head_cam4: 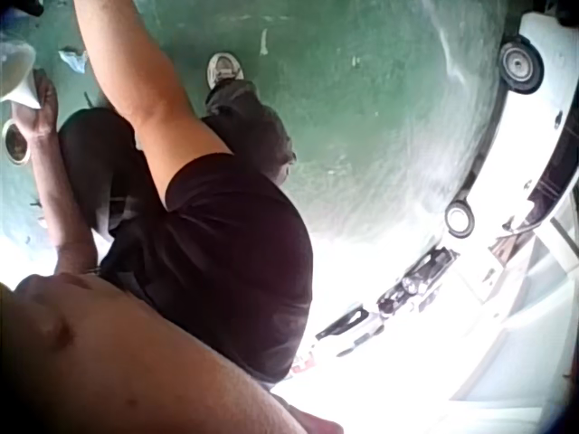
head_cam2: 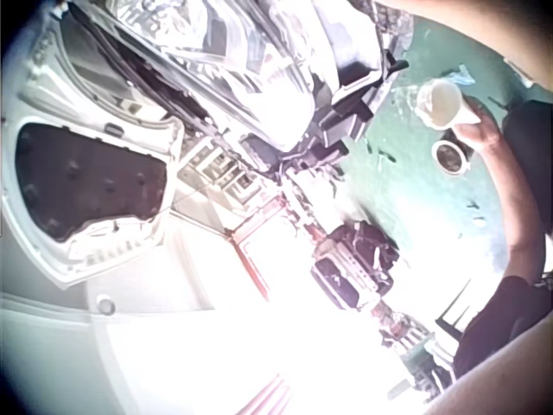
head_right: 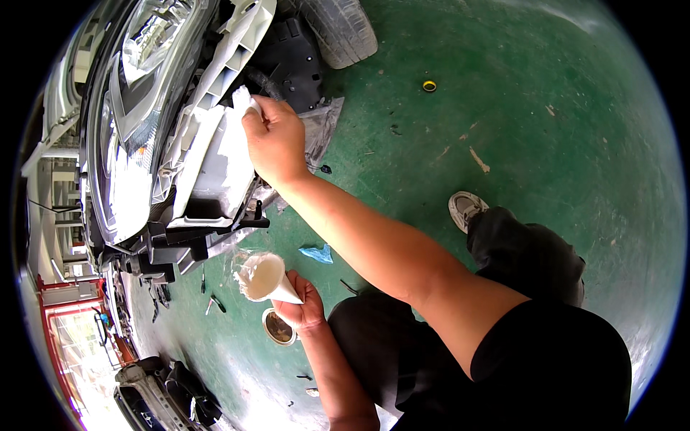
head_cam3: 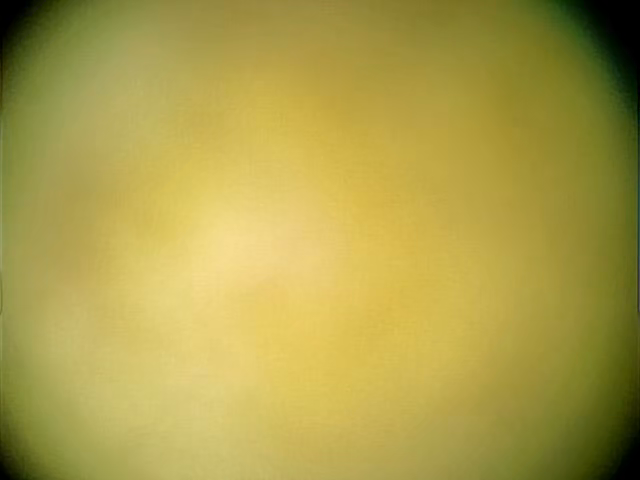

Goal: The person is crouching in a garage and applying white paint to a detached car bumper using a small brush. They repeatedly dip the brush into a white cup held in the other hand and carefully paint the edges and surfaces of the bumper.

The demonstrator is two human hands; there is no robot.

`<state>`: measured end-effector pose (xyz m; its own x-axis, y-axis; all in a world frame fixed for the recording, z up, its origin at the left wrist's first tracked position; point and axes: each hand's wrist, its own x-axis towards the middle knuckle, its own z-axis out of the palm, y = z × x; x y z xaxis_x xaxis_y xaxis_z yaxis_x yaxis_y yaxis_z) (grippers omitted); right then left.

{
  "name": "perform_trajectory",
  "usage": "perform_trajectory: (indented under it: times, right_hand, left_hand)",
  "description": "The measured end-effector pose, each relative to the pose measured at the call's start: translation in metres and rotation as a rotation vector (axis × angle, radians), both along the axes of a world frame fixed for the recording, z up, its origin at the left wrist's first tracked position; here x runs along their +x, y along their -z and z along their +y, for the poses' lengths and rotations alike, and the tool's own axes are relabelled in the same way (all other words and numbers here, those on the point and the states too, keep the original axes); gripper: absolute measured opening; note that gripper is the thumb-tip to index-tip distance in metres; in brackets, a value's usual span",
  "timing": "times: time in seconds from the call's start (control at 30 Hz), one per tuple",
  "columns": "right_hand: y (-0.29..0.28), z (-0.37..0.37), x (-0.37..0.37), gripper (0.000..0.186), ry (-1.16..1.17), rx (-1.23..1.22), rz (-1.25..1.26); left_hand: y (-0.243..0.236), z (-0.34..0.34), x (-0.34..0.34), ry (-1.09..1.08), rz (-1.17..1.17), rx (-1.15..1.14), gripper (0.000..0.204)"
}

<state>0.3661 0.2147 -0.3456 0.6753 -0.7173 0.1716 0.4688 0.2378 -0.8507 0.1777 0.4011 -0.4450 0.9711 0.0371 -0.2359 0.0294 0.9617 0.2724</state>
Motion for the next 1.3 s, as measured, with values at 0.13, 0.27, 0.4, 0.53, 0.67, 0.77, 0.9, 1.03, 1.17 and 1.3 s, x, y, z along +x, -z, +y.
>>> perform_trajectory:
  times: [0.13,0.27,0.4,0.53,0.67,0.77,0.9,1.03,1.17,1.3]
  right_hand:
    - [-0.007,0.018,0.003,0.023,-0.055,0.073,-0.065]
    - [0.002,0.023,-0.005,0.022,-0.053,0.074,-0.034]
    - [0.000,0.005,0.006,0.021,-0.024,0.143,-0.077]
    - [0.004,0.018,0.004,0.022,-0.097,0.057,-0.028]
    - [0.005,0.014,0.001,0.022,-0.077,0.105,-0.075]
    - [-0.005,0.011,0.000,0.019,-0.131,0.123,-0.038]
    - [-0.003,0.021,-0.006,0.016,-0.188,0.158,-0.034]
    - [-0.005,0.008,-0.006,0.016,-0.149,0.146,0.004]
    - [-0.009,0.007,-0.001,0.019,-0.134,0.063,0.019]
    - [-0.001,0.014,-0.011,0.017,-0.117,0.025,0.078]
  left_hand:
    - [0.003,0.001,0.002,0.055,-0.040,-0.031,0.013]
    - [0.001,-0.001,0.003,0.030,-0.013,-0.023,0.014]
    - [0.000,-0.002,0.003,-0.009,0.033,-0.021,0.015]
    - [-0.002,-0.007,0.006,0.009,0.022,-0.014,0.015]
    - [-0.006,-0.007,0.005,-0.056,0.091,0.023,0.017]
    - [-0.005,-0.007,0.004,-0.044,0.073,0.019,0.018]
    - [-0.007,-0.012,0.005,0.004,0.020,0.018,0.018]
    - [-0.004,-0.010,0.004,-0.026,0.066,0.007,0.018]
    - [-0.005,-0.010,0.005,-0.006,0.046,0.012,0.018]
    - [-0.002,-0.010,0.006,-0.080,0.135,0.014,0.019]
